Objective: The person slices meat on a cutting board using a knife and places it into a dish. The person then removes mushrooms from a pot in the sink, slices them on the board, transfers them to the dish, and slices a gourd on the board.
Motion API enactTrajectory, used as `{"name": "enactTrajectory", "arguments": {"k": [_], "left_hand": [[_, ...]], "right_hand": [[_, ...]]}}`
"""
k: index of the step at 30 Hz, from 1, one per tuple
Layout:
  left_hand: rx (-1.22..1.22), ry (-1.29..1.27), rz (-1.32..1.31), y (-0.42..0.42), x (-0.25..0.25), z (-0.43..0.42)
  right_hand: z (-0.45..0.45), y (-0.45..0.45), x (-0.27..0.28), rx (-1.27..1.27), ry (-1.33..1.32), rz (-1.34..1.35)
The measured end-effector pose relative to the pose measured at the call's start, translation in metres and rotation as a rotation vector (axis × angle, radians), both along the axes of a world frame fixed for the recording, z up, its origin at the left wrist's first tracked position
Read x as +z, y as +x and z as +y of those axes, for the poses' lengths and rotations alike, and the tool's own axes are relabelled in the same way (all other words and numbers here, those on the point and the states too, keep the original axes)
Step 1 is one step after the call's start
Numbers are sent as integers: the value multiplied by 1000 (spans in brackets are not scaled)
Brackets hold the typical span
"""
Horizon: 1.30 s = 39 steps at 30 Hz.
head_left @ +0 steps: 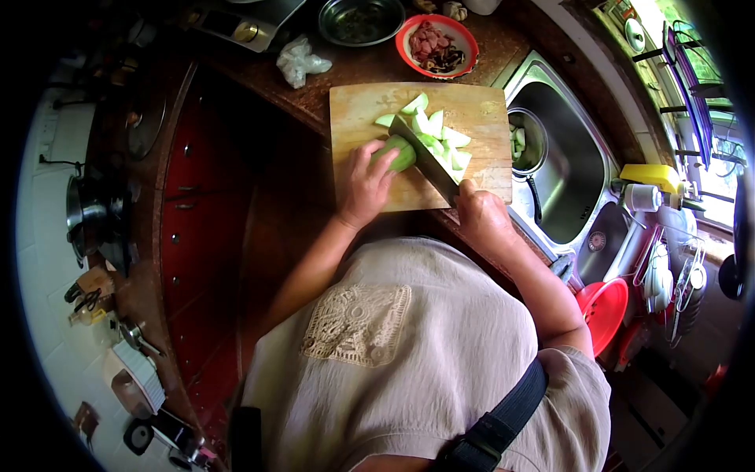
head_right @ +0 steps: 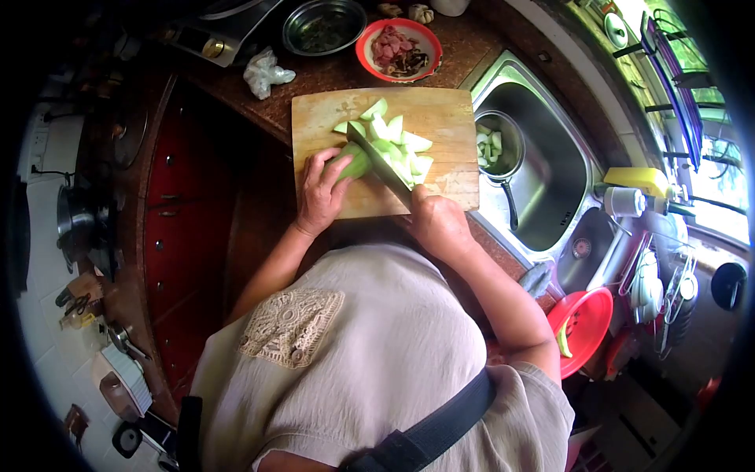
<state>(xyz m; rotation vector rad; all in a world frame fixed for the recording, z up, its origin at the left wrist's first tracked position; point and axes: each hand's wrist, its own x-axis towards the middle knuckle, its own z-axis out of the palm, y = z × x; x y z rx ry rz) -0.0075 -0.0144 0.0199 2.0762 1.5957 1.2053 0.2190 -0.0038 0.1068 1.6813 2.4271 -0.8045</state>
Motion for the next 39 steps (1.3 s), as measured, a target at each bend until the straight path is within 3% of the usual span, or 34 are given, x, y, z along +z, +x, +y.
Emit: {"name": "enactTrajectory", "arguments": {"k": [8,17,26,34,39], "left_hand": [[3,-60,19,0,6,0],[-16,-95,47,1,10,0],[-3,-45,62,5,10,-2],[15,-41,-12,1,-1,-2],[13,-52,55,1,4,-2]], "right_hand": [[-3,6,42,-15,55,123],[-4,3,35,12,8,106],[-8,-11,-27,20,12,-7],[7,-7,11,86,-6,-95],[3,-8,0,67,-29,-109]]}}
